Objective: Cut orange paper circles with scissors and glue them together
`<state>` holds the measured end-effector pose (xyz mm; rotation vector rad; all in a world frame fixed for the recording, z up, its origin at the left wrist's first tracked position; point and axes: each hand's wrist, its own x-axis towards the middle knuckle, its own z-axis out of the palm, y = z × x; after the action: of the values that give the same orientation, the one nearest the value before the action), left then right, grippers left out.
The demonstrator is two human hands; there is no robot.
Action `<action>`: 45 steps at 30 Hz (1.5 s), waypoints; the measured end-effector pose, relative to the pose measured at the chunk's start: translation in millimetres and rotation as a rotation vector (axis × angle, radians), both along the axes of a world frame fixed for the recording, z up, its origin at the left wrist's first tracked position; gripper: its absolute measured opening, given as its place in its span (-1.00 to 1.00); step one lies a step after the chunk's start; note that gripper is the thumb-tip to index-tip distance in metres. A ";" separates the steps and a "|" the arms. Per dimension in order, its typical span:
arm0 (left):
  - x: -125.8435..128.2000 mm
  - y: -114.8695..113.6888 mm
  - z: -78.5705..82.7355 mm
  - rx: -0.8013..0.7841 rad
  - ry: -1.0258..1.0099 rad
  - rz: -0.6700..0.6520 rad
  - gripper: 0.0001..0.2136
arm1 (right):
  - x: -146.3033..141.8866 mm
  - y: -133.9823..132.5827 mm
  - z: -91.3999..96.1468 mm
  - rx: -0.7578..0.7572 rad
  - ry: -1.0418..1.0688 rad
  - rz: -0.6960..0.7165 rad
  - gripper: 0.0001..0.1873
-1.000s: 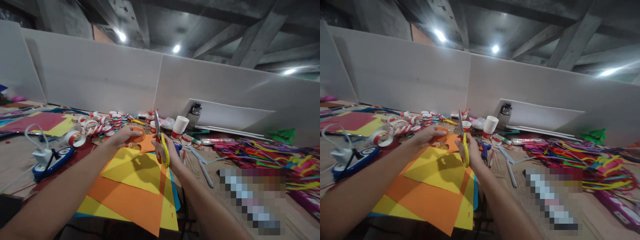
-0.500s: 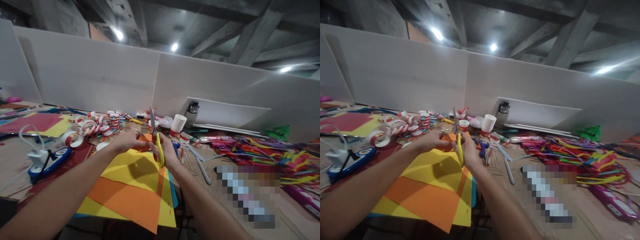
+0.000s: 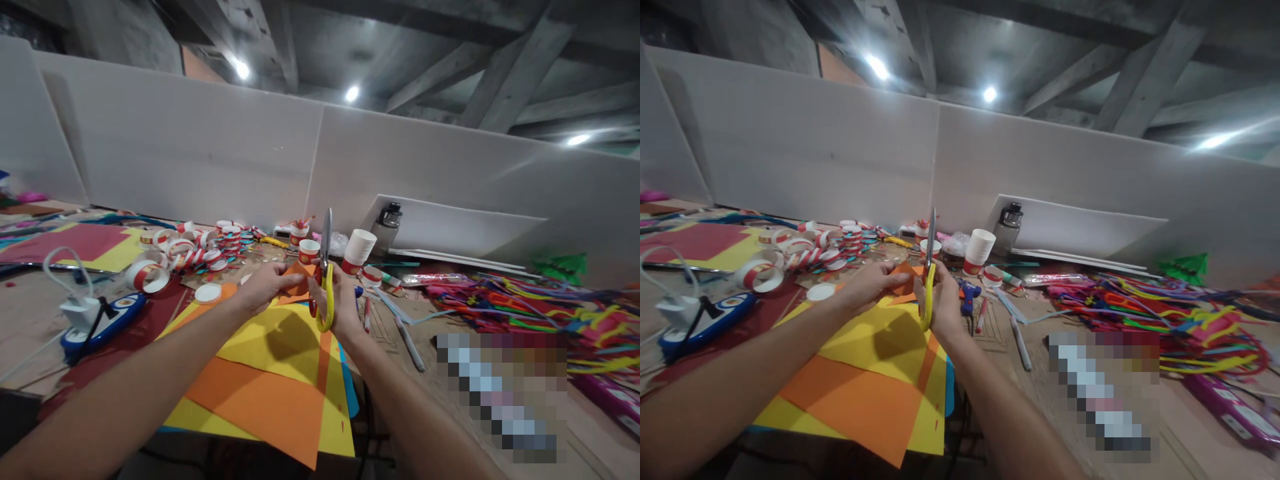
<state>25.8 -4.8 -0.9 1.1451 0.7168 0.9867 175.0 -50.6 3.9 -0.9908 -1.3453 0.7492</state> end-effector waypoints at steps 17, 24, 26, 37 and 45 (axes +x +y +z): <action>-20.7 16.0 20.3 -0.050 -0.259 0.230 -0.90 | 9.5 -5.9 -5.8 -0.251 -0.358 0.171 -0.70; -14.0 11.8 21.5 -0.052 -0.319 0.276 -0.85 | 6.7 -7.9 -3.5 -0.188 -0.423 0.147 -0.68; -14.0 12.5 20.2 -0.046 -0.325 0.273 -0.84 | 6.2 -8.1 -3.9 -0.197 -0.435 0.155 -0.68; -13.5 12.1 22.5 -0.053 -0.342 0.273 -0.84 | 6.3 -7.5 -7.5 -0.135 -0.458 0.135 -0.67; -13.2 10.2 24.8 -0.052 -0.331 0.273 -0.82 | 5.3 -6.5 -7.8 -0.099 -0.457 0.133 -0.66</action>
<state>12.7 5.4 23.9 0.8234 0.6352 1.3423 180.2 -57.1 -3.8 -1.2082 -1.7958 0.7194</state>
